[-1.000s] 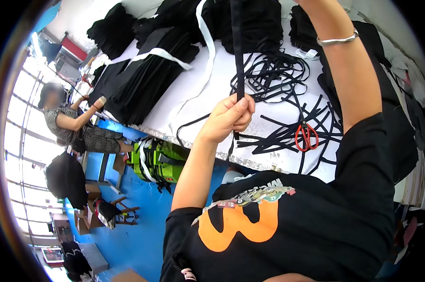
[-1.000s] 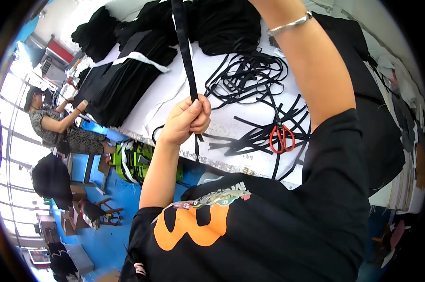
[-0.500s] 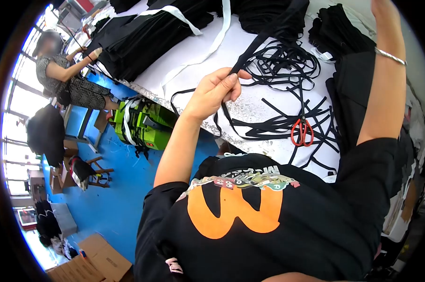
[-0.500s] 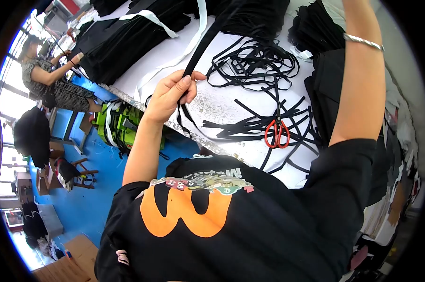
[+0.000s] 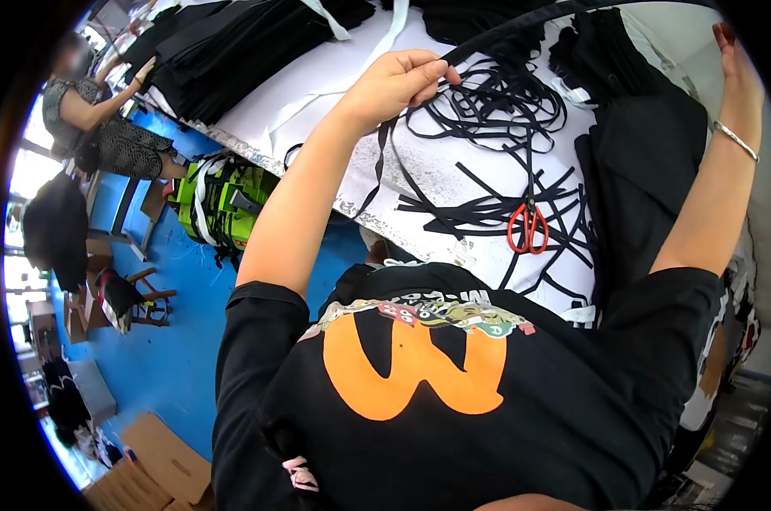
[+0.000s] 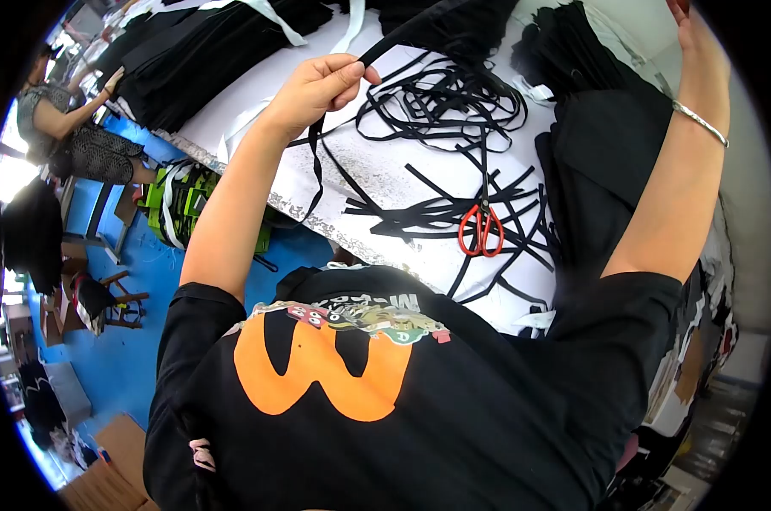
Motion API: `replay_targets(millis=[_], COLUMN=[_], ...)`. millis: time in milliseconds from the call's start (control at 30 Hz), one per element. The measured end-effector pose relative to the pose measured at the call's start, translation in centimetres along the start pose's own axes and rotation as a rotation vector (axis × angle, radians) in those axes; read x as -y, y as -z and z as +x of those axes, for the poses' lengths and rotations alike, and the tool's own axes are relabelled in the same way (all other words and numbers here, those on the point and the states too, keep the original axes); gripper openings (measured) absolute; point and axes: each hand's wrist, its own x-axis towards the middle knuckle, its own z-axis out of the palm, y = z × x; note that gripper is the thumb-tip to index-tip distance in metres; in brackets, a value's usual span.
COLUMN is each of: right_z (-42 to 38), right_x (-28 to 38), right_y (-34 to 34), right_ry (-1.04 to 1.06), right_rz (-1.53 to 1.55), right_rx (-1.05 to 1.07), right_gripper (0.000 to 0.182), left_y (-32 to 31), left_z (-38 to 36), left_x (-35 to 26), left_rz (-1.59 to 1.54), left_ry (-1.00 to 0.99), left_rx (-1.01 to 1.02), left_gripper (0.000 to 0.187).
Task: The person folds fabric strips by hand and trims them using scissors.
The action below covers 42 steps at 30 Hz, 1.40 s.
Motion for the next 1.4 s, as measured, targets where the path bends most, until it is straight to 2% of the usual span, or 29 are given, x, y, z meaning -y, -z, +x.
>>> replay_targets(millis=[67, 133, 167, 233, 267, 300, 367, 433, 500, 533, 567, 600, 633, 667, 700, 733, 767, 833, 867, 933, 967, 1033, 1133, 1167, 1233, 1300, 1333, 1367, 1400], right_z=[0.0, 0.7, 4.5, 11.8, 6.0, -0.1, -2.6, -6.4, -12.7, -15.8, -18.6, -20.5, -23.9, -26.6, -28.8, -31.3, -32.6, -33.3, -33.4, -33.8, -34.0, -34.3, -33.7, -33.8, -33.8, -33.8, -34.1, -34.0, -33.8], right_x=[-0.2, -1.3, -6.0, -15.1, -12.6, -9.9, -15.5, -20.5, -21.8, -20.1, -20.6, -18.3, -16.4, -16.6, -16.1, -16.8, -16.4, -16.0, -16.0, -15.9, -15.7, -15.1, -14.1, -14.6, -15.1, -15.5, -15.9, -16.1, -16.2], right_y=[1.2, 2.4, 4.7, 9.1, 7.7, 6.2, 7.0, 7.8, 7.2, 5.6, 4.7, 3.1, 1.8, 1.0, 0.4, 0.1, -0.2, -0.2, -0.1, 0.6, 1.0, 2.6, 6.8, 8.7, 11.6, 14.2, 15.1, 15.8, 16.3], right_ry=[0.018, 0.028, 0.148, 0.487, 0.117, -0.190, -0.300, -0.395, 0.278, 0.133, 0.369, -0.209, -0.489, -0.522, -0.541, -0.518, -0.606, -0.769, -0.772, -0.899, -0.905, -0.610, -0.233, -0.120, -0.228, -0.269, -0.285, -0.283, -0.474], right_rz=[-0.031, -0.128, -0.469, -1.176, -0.686, -0.179, -0.236, -0.471, -1.233, -1.095, -0.999, -0.712, -0.452, -0.368, -0.336, -0.097, 0.044, 0.150, 0.155, 0.138, 0.146, -0.127, -0.604, -0.785, -0.957, -1.079, -0.949, -0.948, -0.891], right_rx=[-0.019, 0.071, 0.156, 0.194, 0.215, 0.075, -0.066, 0.033, 0.139, 0.230, 0.240, 0.627, 0.654, 0.748, 0.807, 0.783, 0.787, 0.793, 0.782, 0.717, 0.710, 0.719, 0.729, 0.718, 0.674, 0.664, 0.541, 0.545, 0.517], right_gripper=[0.014, 0.016, 0.018, 0.022, 0.013, 0.017, 0.017, 0.014, 0.020, 0.029, 0.022, 0.028, 0.038, 0.043, 0.059, 0.060, 0.047, 0.038, 0.038, 0.027, 0.027, 0.018, 0.013, 0.013, 0.013, 0.014, 0.017, 0.017, 0.019], left_y=[-0.3, -0.8, -1.1, -1.5, -1.4, -1.3, -1.9, -2.4, -3.4, -3.8, -4.2, -4.5, -4.9, -5.4, -5.9, -6.3, -6.4, -6.0, -6.0, -5.8, -5.8, -5.3, -3.3, -3.8, -2.6, -2.1, -2.0, -2.2, -2.4], left_z=[0.6, 1.1, 1.2, 1.4, 1.6, 1.5, 1.2, 1.4, 1.8, 2.1, 2.4, 2.7, 3.1, 3.6, 3.9, 4.0, 4.0, 4.1, 4.1, 3.7, 3.6, 3.3, 2.7, 2.6, 2.5, 2.0, 1.9, 1.7, 1.4], left_x=[0.6, 1.3, 1.4, 1.3, 1.3, 1.2, 1.5, 2.8, 4.0, 4.7, 5.2, 5.5, 5.8, 5.9, 5.8, 5.7, 6.0, 7.0, 7.3, 7.3, 7.1, 7.1, 7.2, 5.5, 6.0, 5.0, 4.6, 4.1, 3.5], left_rz=[0.015, -0.061, -0.054, -0.716, -0.830, -1.010, -1.108, -1.063, -1.057, -1.043, -1.040, -1.046, -1.053, -1.050, -1.059, -1.064, -1.054, -1.077, -1.069, -1.058, -1.055, -1.041, -1.044, -0.953, -0.990, -1.119, -1.138, -1.139, -0.870], left_ry=[0.020, 0.074, 0.080, 0.026, -0.009, 0.028, 0.123, 0.260, 0.407, 0.429, 0.444, 0.460, 0.476, 0.492, 0.508, 0.527, 0.545, 0.502, 0.485, 0.518, 0.541, 0.557, 0.461, 0.489, 0.367, 0.362, 0.362, 0.360, 0.343], left_rx=[0.036, 0.041, 0.070, 0.072, 0.130, 0.183, 0.052, -0.055, -0.149, -0.136, -0.124, -0.142, -0.159, -0.150, -0.205, -0.260, -0.250, -0.126, -0.088, -0.101, -0.115, -0.179, -0.021, -0.180, 0.028, 0.093, 0.078, 0.074, 0.007], left_gripper=[0.028, 0.025, 0.025, 0.023, 0.022, 0.020, 0.018, 0.018, 0.018, 0.018, 0.019, 0.019, 0.019, 0.019, 0.019, 0.019, 0.019, 0.021, 0.022, 0.023, 0.023, 0.023, 0.022, 0.022, 0.022, 0.020, 0.021, 0.021, 0.022])
